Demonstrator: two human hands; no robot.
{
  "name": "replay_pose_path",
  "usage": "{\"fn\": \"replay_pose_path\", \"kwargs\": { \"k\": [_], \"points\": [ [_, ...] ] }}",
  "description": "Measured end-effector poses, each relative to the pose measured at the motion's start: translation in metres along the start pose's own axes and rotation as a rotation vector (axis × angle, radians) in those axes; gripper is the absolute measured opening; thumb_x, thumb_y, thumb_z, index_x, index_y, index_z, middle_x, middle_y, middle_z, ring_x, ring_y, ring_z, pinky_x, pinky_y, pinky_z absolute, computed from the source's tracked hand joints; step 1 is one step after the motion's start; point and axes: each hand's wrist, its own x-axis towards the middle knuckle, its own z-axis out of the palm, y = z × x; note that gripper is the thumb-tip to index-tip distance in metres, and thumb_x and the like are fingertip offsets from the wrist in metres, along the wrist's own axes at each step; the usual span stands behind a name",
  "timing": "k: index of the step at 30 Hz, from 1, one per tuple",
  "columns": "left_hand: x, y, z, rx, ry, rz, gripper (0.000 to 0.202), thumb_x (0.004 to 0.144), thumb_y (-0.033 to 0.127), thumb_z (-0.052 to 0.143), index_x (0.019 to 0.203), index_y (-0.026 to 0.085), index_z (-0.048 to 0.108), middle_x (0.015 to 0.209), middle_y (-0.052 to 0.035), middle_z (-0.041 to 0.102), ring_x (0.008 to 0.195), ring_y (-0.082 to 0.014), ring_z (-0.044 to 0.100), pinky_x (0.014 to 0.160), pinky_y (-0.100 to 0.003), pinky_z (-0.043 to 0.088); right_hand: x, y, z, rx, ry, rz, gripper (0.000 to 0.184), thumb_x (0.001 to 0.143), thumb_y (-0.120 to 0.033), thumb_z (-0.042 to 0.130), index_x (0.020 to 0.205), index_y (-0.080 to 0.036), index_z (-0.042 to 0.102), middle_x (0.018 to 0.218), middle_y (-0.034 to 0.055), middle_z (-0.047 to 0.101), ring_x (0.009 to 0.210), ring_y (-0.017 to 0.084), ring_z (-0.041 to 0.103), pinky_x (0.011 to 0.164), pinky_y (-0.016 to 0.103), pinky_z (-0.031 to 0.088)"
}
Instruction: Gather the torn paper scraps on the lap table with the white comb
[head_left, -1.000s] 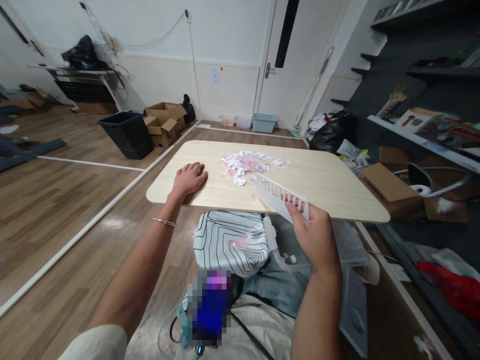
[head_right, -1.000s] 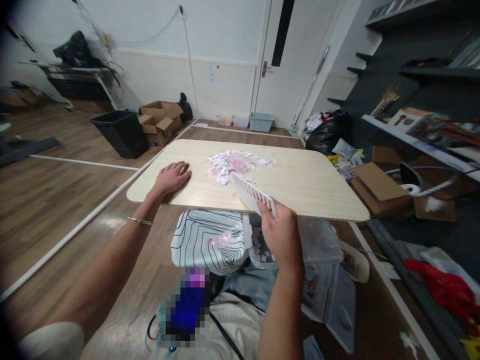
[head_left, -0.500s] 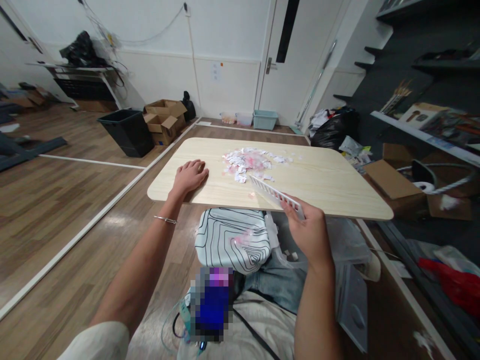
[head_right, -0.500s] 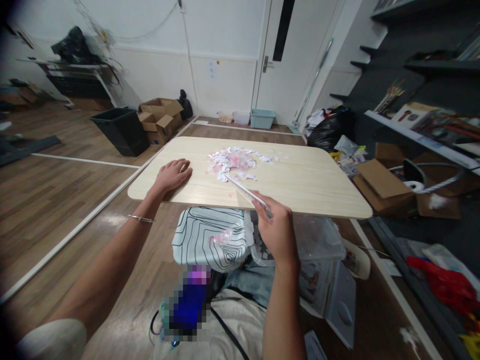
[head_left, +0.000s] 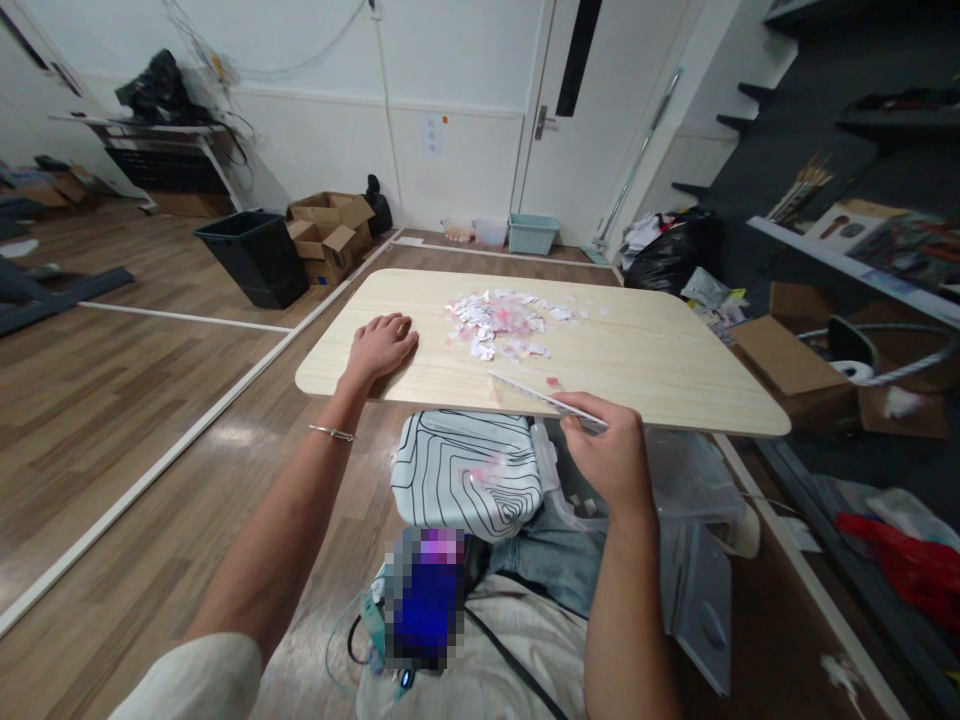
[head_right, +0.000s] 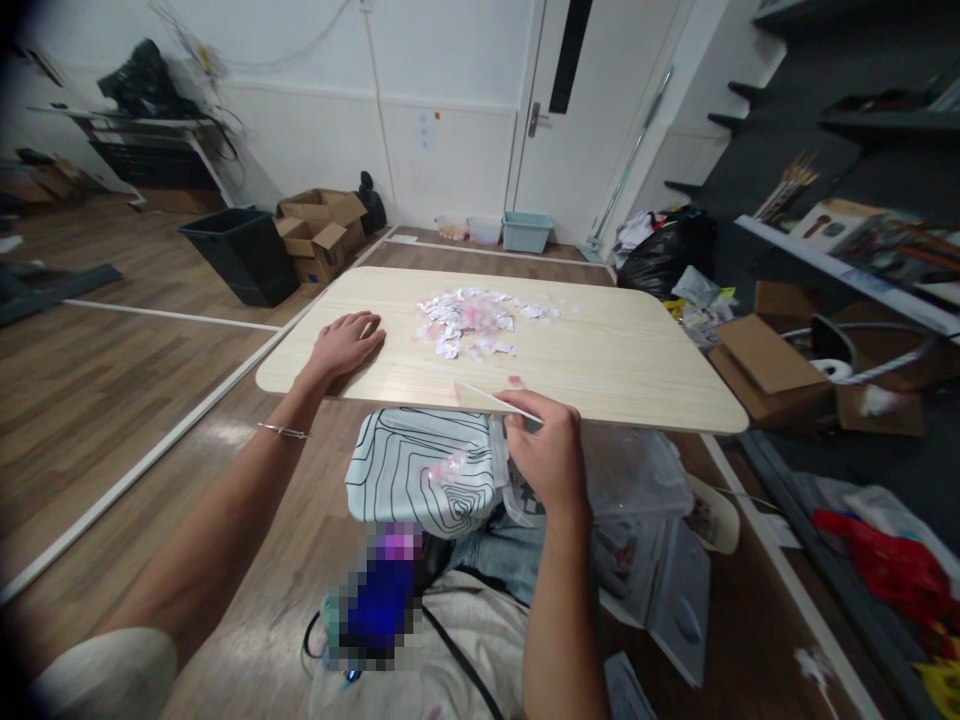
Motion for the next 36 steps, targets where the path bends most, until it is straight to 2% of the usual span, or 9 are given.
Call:
{"fn": "replay_pose_path", "kwargs": {
  "k": [4,8,12,16,30,36],
  "points": [
    [0.001,-0.001,0.0,-0.005,0.002,0.001,0.06,0.112,0.056,0.045,0.161,0.035,0.071,0.183,-0.0089,0.065,0.171,-0.0384,0.051,0.141,-0.064,0.039,0.0,-0.003,0.004,0.039,-0.002,-0.072,0.034,0.086,-0.018,0.068,0.1,-0.027,0.098,0.113,0.0088,0.094,0.113,0.035,0.093,0.107,0.044,0.073],
    [0.001,-0.001,0.0,0.002,-0.006,-0.004,0.062,0.112,0.057,0.044,0.162,0.033,0.071,0.184,-0.0096,0.063,0.173,-0.0385,0.05,0.142,-0.063,0.039,0.001,-0.007,0.017,0.121,0.008,-0.139,0.035,0.088,-0.017,0.068,0.101,-0.028,0.099,0.112,0.0073,0.095,0.113,0.033,0.093,0.117,0.047,0.07],
    [0.0,0.0,0.0,-0.003,-0.004,0.002,0.06,0.112,0.055,0.044,0.16,0.033,0.071,0.183,-0.0103,0.064,0.171,-0.0404,0.051,0.141,-0.064,0.039,0.003,-0.002,0.03,0.13,-0.063,-0.015,0.035,0.083,-0.018,0.068,0.096,-0.028,0.098,0.106,0.0075,0.094,0.105,0.032,0.093,0.115,0.048,0.071],
    [0.0,0.0,0.0,0.001,-0.001,0.003,0.059,0.112,0.055,0.044,0.16,0.034,0.072,0.183,-0.0085,0.065,0.17,-0.0409,0.051,0.141,-0.064,0.039,0.006,0.003,0.035,0.125,-0.076,0.071,0.036,0.08,-0.018,0.068,0.095,-0.029,0.099,0.105,0.0071,0.094,0.111,0.033,0.093,0.112,0.047,0.071],
    [0.0,-0.001,0.0,0.012,-0.015,-0.003,0.062,0.112,0.057,0.041,0.162,0.033,0.07,0.184,-0.0087,0.063,0.172,-0.0401,0.049,0.141,-0.062,0.039,0.008,0.003,0.035,0.108,-0.04,0.081,0.039,0.075,-0.017,0.067,0.093,-0.029,0.099,0.1,0.0059,0.094,0.11,0.034,0.092,0.12,0.051,0.067],
    [0.0,0.0,-0.001,0.011,-0.02,-0.009,0.063,0.112,0.057,0.042,0.163,0.033,0.069,0.185,-0.0088,0.062,0.172,-0.0402,0.048,0.141,-0.062,0.039,0.008,-0.003,0.032,0.136,-0.055,0.108,0.033,0.075,-0.022,0.068,0.088,-0.029,0.098,0.097,0.0076,0.093,0.1,0.034,0.092,0.102,0.046,0.073]
  ]
}}
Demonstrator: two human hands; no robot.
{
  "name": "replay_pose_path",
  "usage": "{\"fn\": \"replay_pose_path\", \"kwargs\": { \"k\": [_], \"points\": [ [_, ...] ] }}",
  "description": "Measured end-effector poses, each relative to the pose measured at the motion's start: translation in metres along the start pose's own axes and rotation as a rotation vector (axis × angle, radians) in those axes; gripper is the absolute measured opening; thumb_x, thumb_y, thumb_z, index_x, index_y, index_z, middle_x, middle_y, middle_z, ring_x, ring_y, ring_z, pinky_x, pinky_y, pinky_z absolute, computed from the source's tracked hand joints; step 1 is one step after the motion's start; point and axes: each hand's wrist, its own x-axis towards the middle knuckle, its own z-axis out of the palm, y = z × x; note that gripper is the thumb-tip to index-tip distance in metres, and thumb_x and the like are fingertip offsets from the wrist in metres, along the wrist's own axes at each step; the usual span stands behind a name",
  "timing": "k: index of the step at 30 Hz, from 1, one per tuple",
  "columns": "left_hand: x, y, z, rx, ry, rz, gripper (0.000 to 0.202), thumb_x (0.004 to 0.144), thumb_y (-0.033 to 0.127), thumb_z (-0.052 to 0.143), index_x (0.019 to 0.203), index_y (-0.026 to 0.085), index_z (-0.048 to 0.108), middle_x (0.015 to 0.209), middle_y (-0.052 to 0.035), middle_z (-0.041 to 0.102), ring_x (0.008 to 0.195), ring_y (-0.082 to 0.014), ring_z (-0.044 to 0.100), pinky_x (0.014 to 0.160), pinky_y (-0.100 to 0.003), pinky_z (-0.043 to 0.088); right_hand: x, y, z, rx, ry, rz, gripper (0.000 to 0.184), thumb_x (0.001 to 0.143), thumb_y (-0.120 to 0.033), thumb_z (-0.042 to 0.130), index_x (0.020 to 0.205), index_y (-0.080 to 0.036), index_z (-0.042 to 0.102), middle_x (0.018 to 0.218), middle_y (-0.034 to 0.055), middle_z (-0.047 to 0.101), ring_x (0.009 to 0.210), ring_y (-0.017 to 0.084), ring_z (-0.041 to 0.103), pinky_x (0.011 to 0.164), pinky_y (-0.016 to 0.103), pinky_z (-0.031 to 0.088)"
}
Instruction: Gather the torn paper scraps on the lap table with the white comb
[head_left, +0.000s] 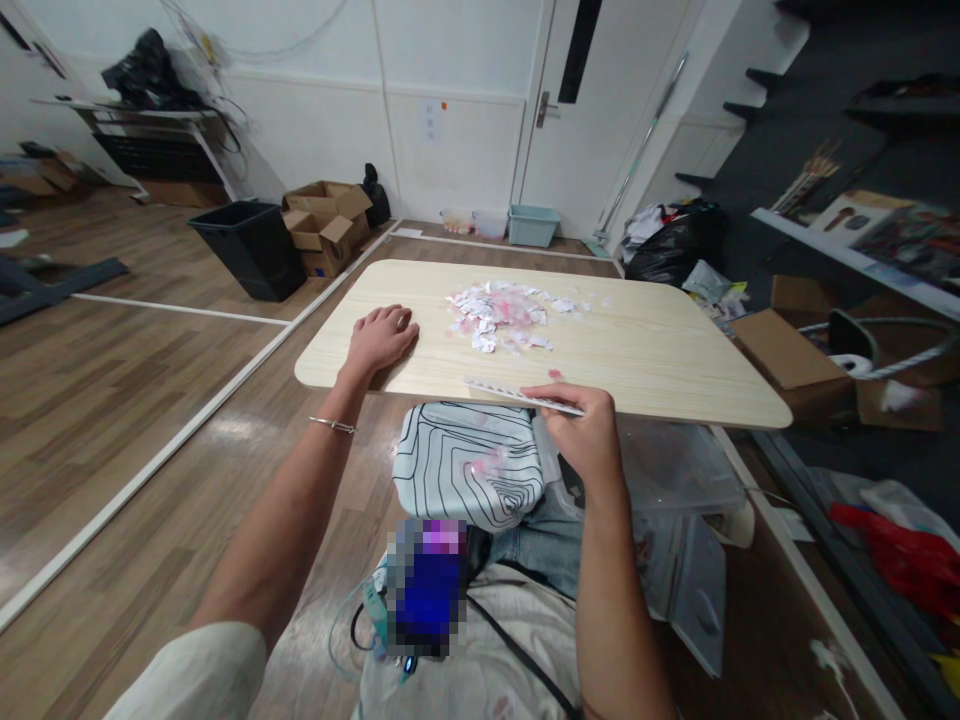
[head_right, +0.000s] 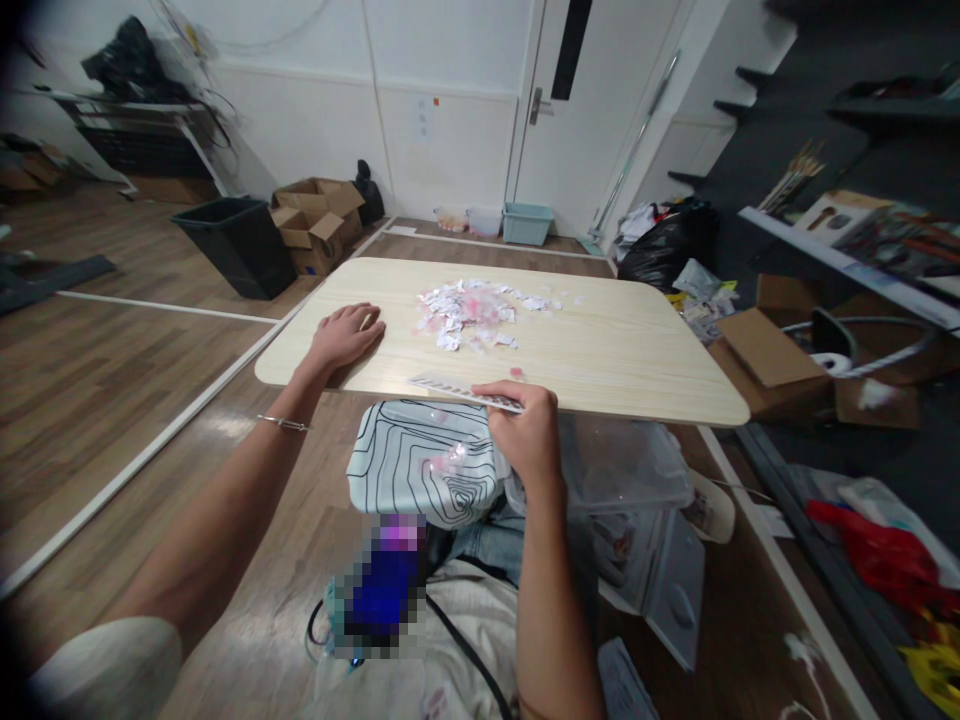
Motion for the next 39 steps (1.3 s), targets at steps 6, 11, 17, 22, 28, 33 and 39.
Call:
{"fn": "replay_pose_path", "kwargs": {
  "k": [6,11,17,22,28,33,39],
  "points": [
    [0.0,-0.001,0.001,-0.018,0.018,0.013,0.06,0.112,0.056,0.045,0.161,0.034,0.071,0.183,-0.009,0.065,0.17,-0.0407,0.05,0.141,-0.065,0.039,-0.004,-0.009,-0.005,0.017,-0.008,-0.012,0.03,0.073,-0.027,0.066,0.08,-0.028,0.095,0.091,0.0079,0.092,0.092,0.033,0.092,0.087,0.04,0.073],
    [0.0,-0.001,0.001,-0.017,0.014,0.017,0.059,0.113,0.055,0.045,0.162,0.035,0.07,0.183,-0.0093,0.065,0.172,-0.041,0.049,0.141,-0.065,0.038,-0.01,-0.018,-0.012,0.029,-0.014,-0.019,0.03,0.074,-0.027,0.065,0.078,-0.026,0.094,0.086,0.0078,0.091,0.082,0.031,0.09,0.074,0.036,0.069],
    [-0.001,0.001,0.0,-0.001,0.005,0.004,0.06,0.113,0.056,0.044,0.162,0.032,0.07,0.184,-0.0101,0.063,0.173,-0.0401,0.049,0.141,-0.062,0.039,-0.011,-0.016,-0.02,-0.026,0.041,-0.073,0.033,0.074,-0.022,0.066,0.084,-0.028,0.097,0.091,0.0065,0.092,0.09,0.032,0.092,0.088,0.04,0.072],
    [-0.002,0.002,0.0,-0.008,0.017,0.006,0.059,0.113,0.055,0.044,0.159,0.032,0.072,0.184,-0.0101,0.064,0.171,-0.0395,0.051,0.14,-0.062,0.039,-0.017,-0.019,-0.025,-0.046,-0.019,-0.128,0.036,0.072,-0.016,0.062,0.079,-0.027,0.095,0.08,0.004,0.089,0.076,0.029,0.089,0.072,0.033,0.066],
    [-0.001,0.002,-0.001,-0.005,0.024,0.007,0.058,0.114,0.053,0.044,0.159,0.031,0.072,0.183,-0.0102,0.065,0.171,-0.0395,0.052,0.14,-0.063,0.039,-0.018,-0.032,-0.021,-0.124,-0.17,-0.198,0.039,0.074,-0.008,0.062,0.08,-0.026,0.095,0.084,0.0042,0.091,0.079,0.027,0.09,0.078,0.031,0.067],
    [-0.001,0.001,-0.001,0.001,0.01,0.002,0.058,0.114,0.055,0.044,0.159,0.031,0.072,0.184,-0.0099,0.064,0.172,-0.039,0.05,0.141,-0.062,0.04,-0.016,-0.026,-0.01,-0.242,-0.166,-0.202,0.039,0.075,-0.003,0.064,0.083,-0.024,0.095,0.087,0.0059,0.091,0.082,0.029,0.091,0.083,0.033,0.068],
    [-0.001,0.002,0.0,-0.002,0.021,0.006,0.059,0.113,0.054,0.044,0.159,0.032,0.072,0.182,-0.01,0.066,0.171,-0.04,0.051,0.14,-0.062,0.04,-0.018,-0.027,-0.003,-0.343,-0.214,-0.124,0.038,0.078,-0.002,0.067,0.09,-0.024,0.096,0.092,0.0064,0.093,0.091,0.032,0.092,0.089,0.037,0.068]
  ]
}}
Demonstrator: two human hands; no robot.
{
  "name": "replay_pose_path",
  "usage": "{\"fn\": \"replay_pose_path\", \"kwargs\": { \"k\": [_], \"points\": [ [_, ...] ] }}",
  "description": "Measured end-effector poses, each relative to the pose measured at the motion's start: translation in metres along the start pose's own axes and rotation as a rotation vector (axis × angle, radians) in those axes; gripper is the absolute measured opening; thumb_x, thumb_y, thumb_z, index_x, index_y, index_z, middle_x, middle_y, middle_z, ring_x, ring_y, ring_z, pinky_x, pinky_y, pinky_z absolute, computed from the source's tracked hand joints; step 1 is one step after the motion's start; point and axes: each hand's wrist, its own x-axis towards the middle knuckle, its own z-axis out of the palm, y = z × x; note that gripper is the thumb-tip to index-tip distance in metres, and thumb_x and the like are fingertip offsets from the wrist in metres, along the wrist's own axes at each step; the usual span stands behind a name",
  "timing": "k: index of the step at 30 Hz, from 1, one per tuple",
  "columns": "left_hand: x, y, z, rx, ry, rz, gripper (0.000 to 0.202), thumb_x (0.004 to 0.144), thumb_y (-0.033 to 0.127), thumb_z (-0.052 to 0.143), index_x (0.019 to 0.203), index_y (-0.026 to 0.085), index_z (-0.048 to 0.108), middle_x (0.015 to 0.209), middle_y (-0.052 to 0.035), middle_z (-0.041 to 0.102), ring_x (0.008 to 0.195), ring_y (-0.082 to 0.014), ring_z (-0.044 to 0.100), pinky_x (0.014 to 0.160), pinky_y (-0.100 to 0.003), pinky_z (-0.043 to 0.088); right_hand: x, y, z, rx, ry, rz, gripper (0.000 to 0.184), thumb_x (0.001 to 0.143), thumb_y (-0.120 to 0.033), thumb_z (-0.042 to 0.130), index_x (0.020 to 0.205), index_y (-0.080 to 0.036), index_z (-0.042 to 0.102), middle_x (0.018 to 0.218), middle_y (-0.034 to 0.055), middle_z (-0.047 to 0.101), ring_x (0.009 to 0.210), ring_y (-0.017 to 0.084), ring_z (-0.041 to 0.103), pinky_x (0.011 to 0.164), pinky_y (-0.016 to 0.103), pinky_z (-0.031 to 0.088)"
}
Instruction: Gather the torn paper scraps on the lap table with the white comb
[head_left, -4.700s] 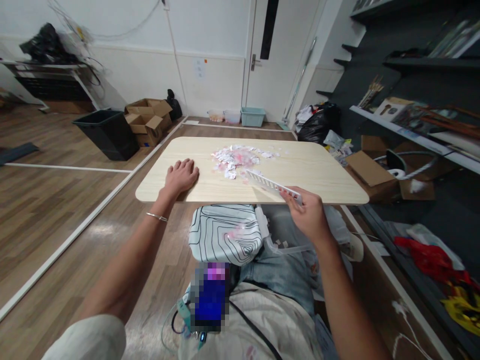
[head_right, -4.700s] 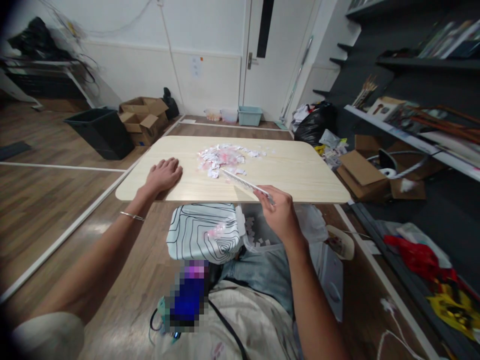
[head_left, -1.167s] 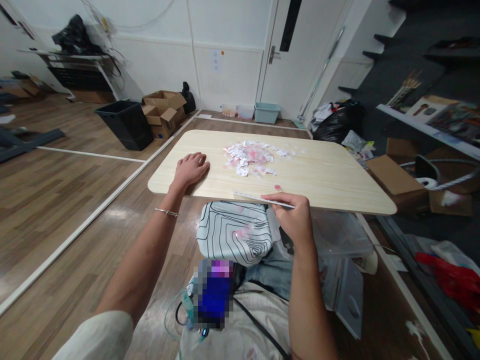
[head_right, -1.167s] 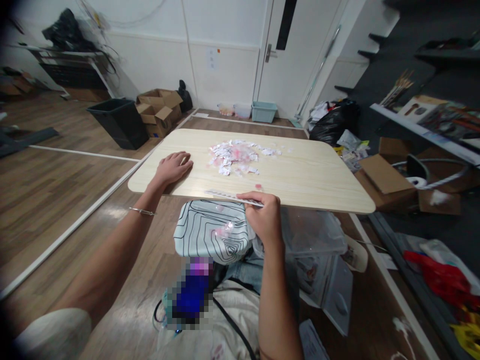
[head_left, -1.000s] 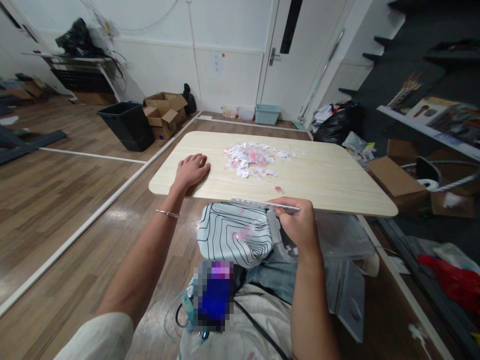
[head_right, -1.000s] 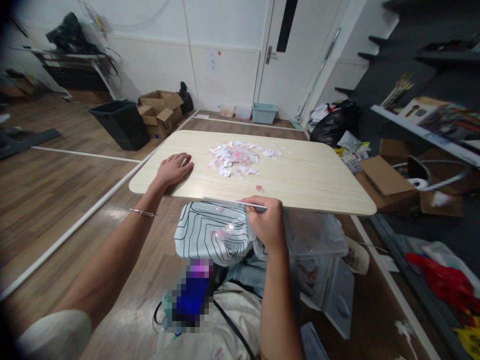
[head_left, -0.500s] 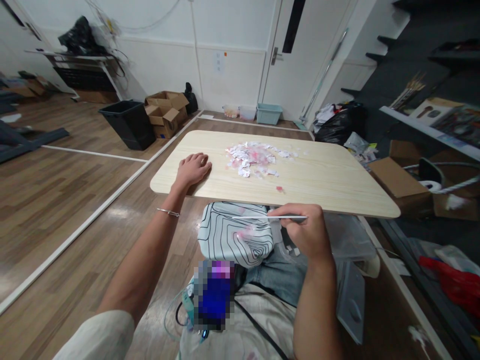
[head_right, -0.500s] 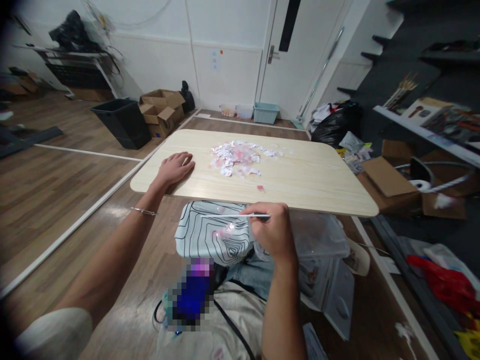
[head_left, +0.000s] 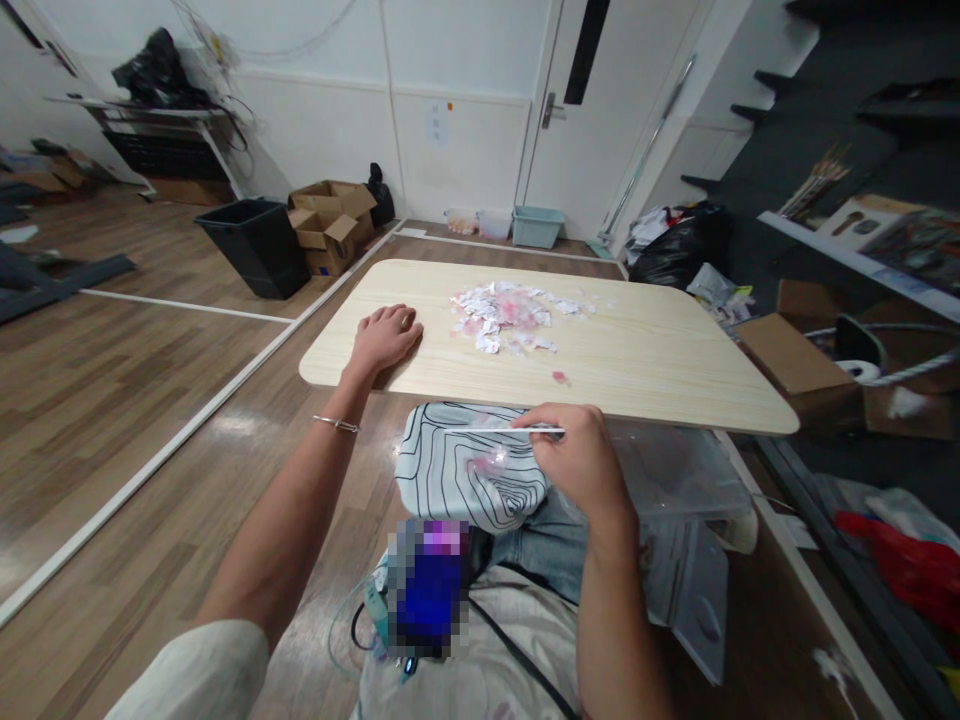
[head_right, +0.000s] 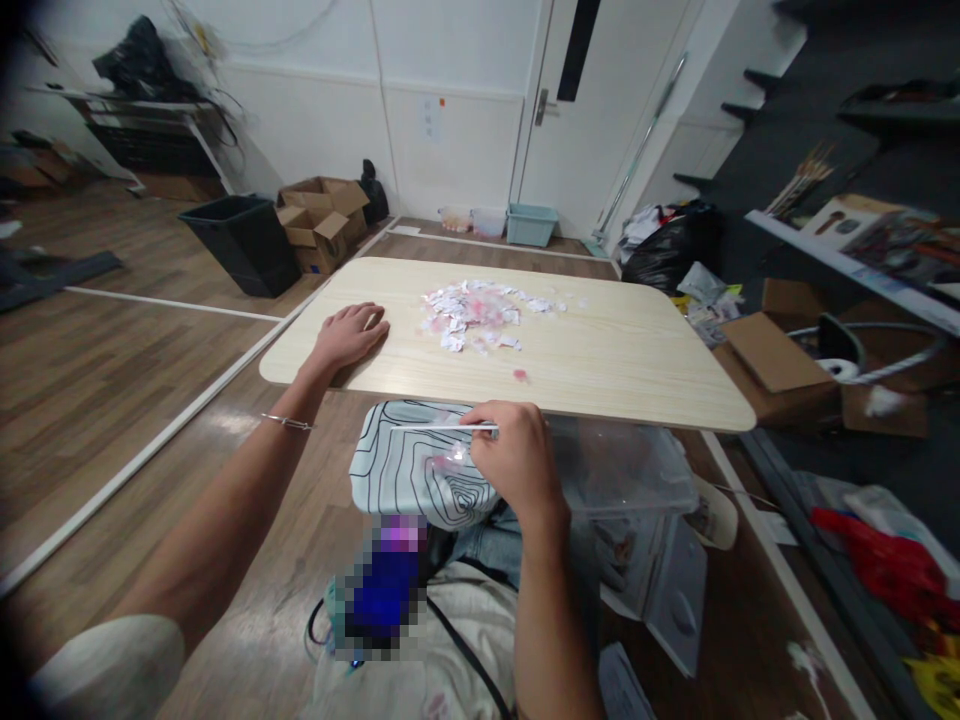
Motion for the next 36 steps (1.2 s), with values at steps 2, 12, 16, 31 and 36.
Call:
{"fn": "replay_pose_path", "kwargs": {
  "k": [2,12,16,31,36],
  "points": [
    [0.0,0.001,0.0,0.006,-0.001,-0.003,0.062,0.113,0.055,0.043,0.16,0.029,0.072,0.183,-0.012,0.064,0.171,-0.04,0.051,0.141,-0.062,0.04,0.0,-0.002,0.001,-0.014,-0.016,0.017,0.039,0.077,-0.001,0.068,0.091,-0.024,0.097,0.094,0.0062,0.093,0.092,0.032,0.092,0.09,0.037,0.068],
    [0.0,-0.001,-0.001,-0.009,-0.009,-0.003,0.061,0.112,0.056,0.044,0.161,0.033,0.071,0.184,-0.0099,0.063,0.172,-0.0401,0.05,0.141,-0.063,0.039,-0.008,-0.01,-0.018,0.075,0.107,-0.137,0.041,0.077,-0.002,0.062,0.088,-0.024,0.094,0.09,0.0045,0.092,0.083,0.026,0.09,0.085,0.032,0.069],
    [0.0,0.0,-0.001,-0.029,-0.003,-0.003,0.06,0.111,0.056,0.046,0.159,0.032,0.072,0.183,-0.0109,0.064,0.171,-0.041,0.05,0.141,-0.064,0.039,-0.008,-0.01,-0.021,0.058,0.153,-0.141,0.043,0.076,-0.001,0.06,0.089,-0.025,0.094,0.092,0.0042,0.092,0.083,0.027,0.09,0.083,0.032,0.069],
    [-0.002,0.002,-0.001,-0.038,0.009,-0.011,0.057,0.111,0.055,0.048,0.159,0.036,0.072,0.182,-0.0088,0.065,0.17,-0.041,0.051,0.141,-0.065,0.038,-0.008,-0.013,-0.023,0.056,0.131,-0.117,0.041,0.076,-0.004,0.06,0.086,-0.026,0.093,0.089,0.0042,0.092,0.083,0.027,0.09,0.082,0.033,0.069],
    [-0.001,0.001,-0.001,-0.03,-0.001,-0.014,0.058,0.111,0.056,0.046,0.158,0.034,0.072,0.185,-0.0095,0.063,0.171,-0.0398,0.05,0.141,-0.063,0.038,-0.009,-0.011,-0.026,0.093,0.3,-0.11,0.036,0.079,-0.01,0.06,0.084,-0.027,0.092,0.087,0.0035,0.091,0.081,0.027,0.088,0.079,0.035,0.068]
  ]
}}
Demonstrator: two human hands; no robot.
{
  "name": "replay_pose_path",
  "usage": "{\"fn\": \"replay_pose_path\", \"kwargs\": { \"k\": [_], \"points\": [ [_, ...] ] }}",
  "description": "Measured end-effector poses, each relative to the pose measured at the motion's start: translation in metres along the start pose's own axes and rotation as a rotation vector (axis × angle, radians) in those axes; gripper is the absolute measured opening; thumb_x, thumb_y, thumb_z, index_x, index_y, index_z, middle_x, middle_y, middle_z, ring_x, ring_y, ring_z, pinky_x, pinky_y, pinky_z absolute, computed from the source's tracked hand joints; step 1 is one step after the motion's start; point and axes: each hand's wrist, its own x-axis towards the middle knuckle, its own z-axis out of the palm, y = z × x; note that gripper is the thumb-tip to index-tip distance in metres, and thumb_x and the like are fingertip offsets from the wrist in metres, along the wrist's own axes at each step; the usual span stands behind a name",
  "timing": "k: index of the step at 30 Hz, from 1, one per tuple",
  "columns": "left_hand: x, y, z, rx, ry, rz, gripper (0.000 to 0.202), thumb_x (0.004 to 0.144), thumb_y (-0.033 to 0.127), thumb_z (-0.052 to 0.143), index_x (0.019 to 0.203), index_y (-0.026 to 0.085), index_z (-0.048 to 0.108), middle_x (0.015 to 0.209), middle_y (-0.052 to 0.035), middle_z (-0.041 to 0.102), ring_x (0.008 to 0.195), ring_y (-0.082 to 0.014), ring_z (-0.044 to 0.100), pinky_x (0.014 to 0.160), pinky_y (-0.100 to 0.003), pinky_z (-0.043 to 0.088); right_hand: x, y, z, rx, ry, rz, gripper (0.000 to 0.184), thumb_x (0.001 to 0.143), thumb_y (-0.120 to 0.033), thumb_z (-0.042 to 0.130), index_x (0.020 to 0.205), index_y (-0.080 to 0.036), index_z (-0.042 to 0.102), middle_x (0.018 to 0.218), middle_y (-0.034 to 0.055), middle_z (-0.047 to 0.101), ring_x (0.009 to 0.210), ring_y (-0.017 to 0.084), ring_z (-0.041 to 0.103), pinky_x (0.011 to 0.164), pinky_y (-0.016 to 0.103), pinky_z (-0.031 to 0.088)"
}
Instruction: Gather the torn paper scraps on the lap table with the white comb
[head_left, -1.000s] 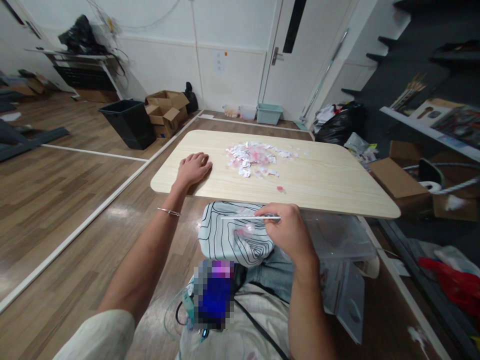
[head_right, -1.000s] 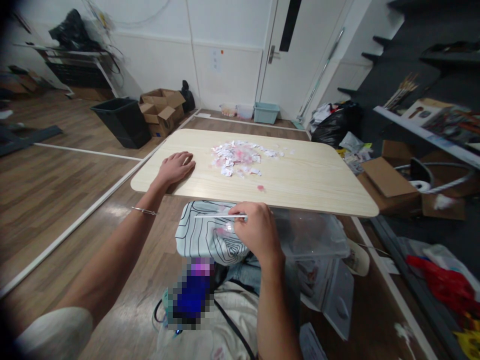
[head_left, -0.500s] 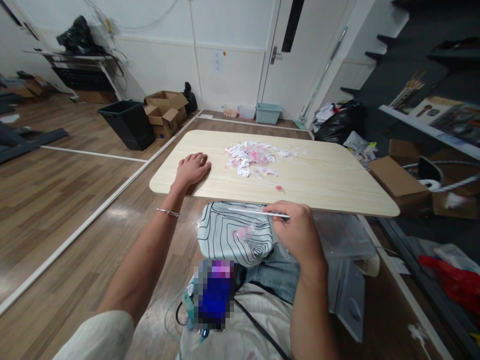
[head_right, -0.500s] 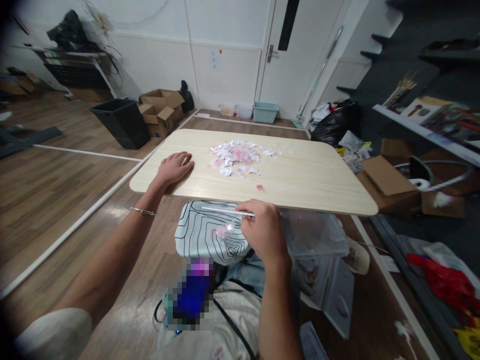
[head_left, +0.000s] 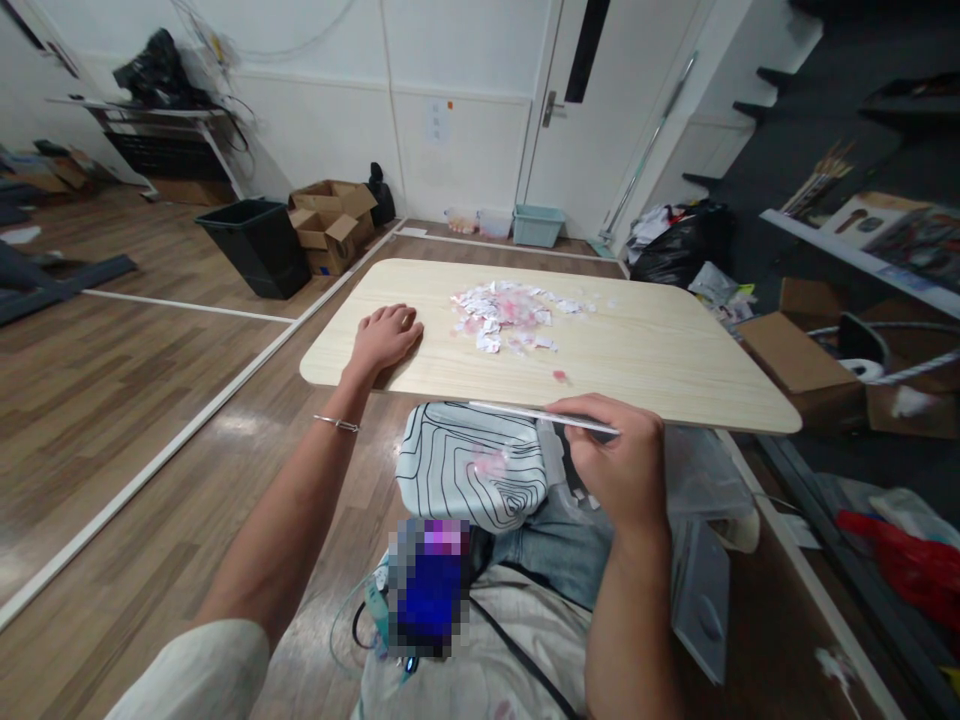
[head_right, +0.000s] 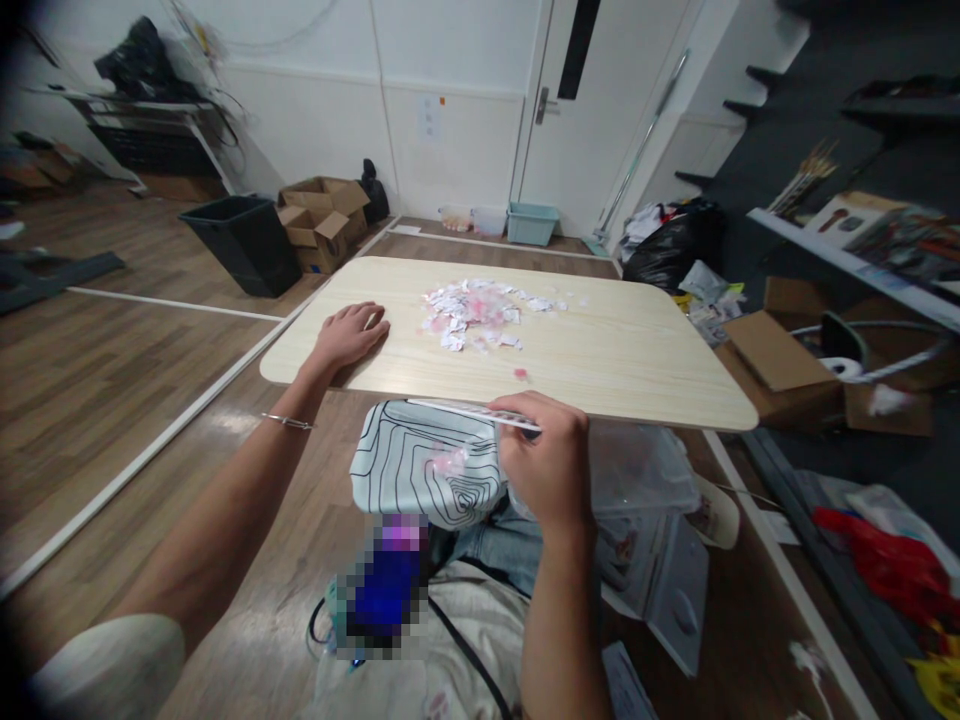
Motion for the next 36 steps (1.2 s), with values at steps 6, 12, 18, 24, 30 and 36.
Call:
{"fn": "replay_pose_path", "kwargs": {
  "k": [6,12,18,24,30,36],
  "points": [
    [-0.001,0.0,0.0,-0.015,0.013,0.01,0.056,0.11,0.056,0.048,0.156,0.035,0.073,0.182,-0.0094,0.066,0.169,-0.04,0.052,0.141,-0.064,0.038,0.001,0.003,-0.016,-0.024,0.168,0.08,0.031,0.081,-0.017,0.063,0.087,-0.028,0.091,0.095,0.005,0.092,0.093,0.031,0.09,0.088,0.041,0.071],
    [-0.001,0.0,0.0,-0.027,0.025,0.011,0.055,0.11,0.056,0.049,0.156,0.038,0.074,0.179,-0.0083,0.068,0.169,-0.0399,0.052,0.141,-0.065,0.037,0.006,0.018,-0.017,-0.136,0.26,0.17,0.026,0.084,-0.025,0.065,0.09,-0.026,0.09,0.098,0.0099,0.092,0.097,0.033,0.089,0.094,0.043,0.072],
    [0.0,-0.001,0.001,-0.022,0.013,0.012,0.057,0.109,0.056,0.048,0.157,0.036,0.073,0.181,-0.0096,0.066,0.17,-0.0404,0.051,0.141,-0.065,0.038,0.005,0.032,-0.016,-0.2,0.41,0.269,0.031,0.078,-0.03,0.066,0.095,-0.02,0.091,0.089,0.0123,0.088,0.081,0.033,0.085,0.082,0.043,0.07],
    [-0.001,-0.001,0.002,-0.025,0.03,0.012,0.057,0.109,0.056,0.049,0.156,0.037,0.074,0.179,-0.0096,0.069,0.168,-0.0402,0.053,0.14,-0.065,0.039,0.005,0.042,-0.022,-0.261,0.589,0.332,0.043,0.075,-0.033,0.067,0.107,-0.015,0.089,0.086,0.0132,0.085,0.07,0.031,0.08,0.064,0.038,0.064],
    [-0.001,0.0,0.001,-0.023,0.024,0.017,0.056,0.11,0.057,0.048,0.157,0.038,0.073,0.179,-0.0089,0.068,0.17,-0.0403,0.052,0.141,-0.066,0.038,0.003,0.049,-0.028,-0.273,0.687,0.361,0.049,0.073,-0.035,0.068,0.117,-0.02,0.083,0.097,0.0131,0.088,0.082,0.035,0.085,0.069,0.04,0.068],
    [0.0,-0.001,0.0,-0.009,0.007,0.017,0.058,0.11,0.056,0.048,0.159,0.037,0.072,0.181,-0.0099,0.066,0.171,-0.0411,0.051,0.141,-0.066,0.038,0.002,0.051,-0.028,-0.262,0.645,0.406,0.042,0.069,-0.035,0.068,0.108,-0.022,0.078,0.094,0.0155,0.086,0.08,0.037,0.084,0.069,0.044,0.067]
  ]
}}
